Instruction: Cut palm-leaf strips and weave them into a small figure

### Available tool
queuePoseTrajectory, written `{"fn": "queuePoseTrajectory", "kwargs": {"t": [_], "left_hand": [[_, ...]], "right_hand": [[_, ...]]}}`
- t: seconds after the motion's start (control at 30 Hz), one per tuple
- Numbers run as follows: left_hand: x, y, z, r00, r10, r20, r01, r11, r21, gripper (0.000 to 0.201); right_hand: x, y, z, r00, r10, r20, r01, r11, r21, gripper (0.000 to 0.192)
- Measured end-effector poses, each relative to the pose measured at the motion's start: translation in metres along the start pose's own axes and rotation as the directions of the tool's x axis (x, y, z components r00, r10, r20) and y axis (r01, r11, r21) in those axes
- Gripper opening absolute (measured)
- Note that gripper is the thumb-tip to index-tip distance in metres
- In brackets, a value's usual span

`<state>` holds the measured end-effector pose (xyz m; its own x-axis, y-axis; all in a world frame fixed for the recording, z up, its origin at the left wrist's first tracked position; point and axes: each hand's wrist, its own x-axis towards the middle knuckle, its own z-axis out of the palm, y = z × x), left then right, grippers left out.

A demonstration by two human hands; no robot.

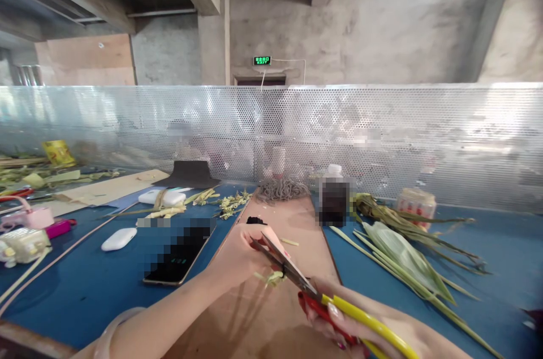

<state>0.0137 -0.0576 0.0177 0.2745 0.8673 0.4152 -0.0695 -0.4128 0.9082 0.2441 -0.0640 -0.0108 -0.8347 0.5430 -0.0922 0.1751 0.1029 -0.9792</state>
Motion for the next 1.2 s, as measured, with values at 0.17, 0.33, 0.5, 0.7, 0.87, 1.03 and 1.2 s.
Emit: {"fn": "queuePoseTrajectory", "kwargs": {"t": [0.17,0.33,0.5,0.7,0.87,1.03,1.2], "left_hand": [[0.001,-0.005,-0.001,1.0,-0.001,0.03,0.002,1.0,-0.03,0.009],[0.003,-0.017,-0.005,0.996,0.027,0.087,-0.021,0.997,-0.071,0.009],[0.002,-0.014,-0.005,0.997,0.031,0.076,-0.028,0.999,-0.03,0.009],[0.002,-0.013,-0.004,0.996,0.037,0.079,-0.037,0.999,-0.007,0.008],[0.002,-0.014,-0.004,0.995,0.054,0.085,-0.054,0.999,0.002,0.007],[0.001,-0.006,-0.001,0.994,0.061,0.088,-0.061,0.998,-0.006,0.007],[-0.001,0.001,0.002,0.996,0.019,0.092,-0.023,0.998,0.05,0.007]], "right_hand": [[-0.002,-0.002,0.001,1.0,0.003,-0.007,-0.003,1.0,-0.028,0.052],[-0.003,-0.005,0.001,0.999,0.029,-0.018,-0.03,0.999,-0.015,0.054],[-0.002,-0.009,0.003,1.0,0.023,-0.012,-0.023,1.0,0.01,0.054],[-0.003,-0.003,0.0,1.0,0.026,0.016,-0.026,1.0,0.001,0.052],[-0.003,-0.001,0.001,1.0,0.016,-0.019,-0.016,1.0,-0.005,0.047],[-0.002,-0.003,0.003,1.0,0.002,-0.008,-0.002,1.0,0.016,0.051],[-0.003,0.001,-0.001,1.0,0.015,-0.02,-0.017,0.997,-0.076,0.053]]}}
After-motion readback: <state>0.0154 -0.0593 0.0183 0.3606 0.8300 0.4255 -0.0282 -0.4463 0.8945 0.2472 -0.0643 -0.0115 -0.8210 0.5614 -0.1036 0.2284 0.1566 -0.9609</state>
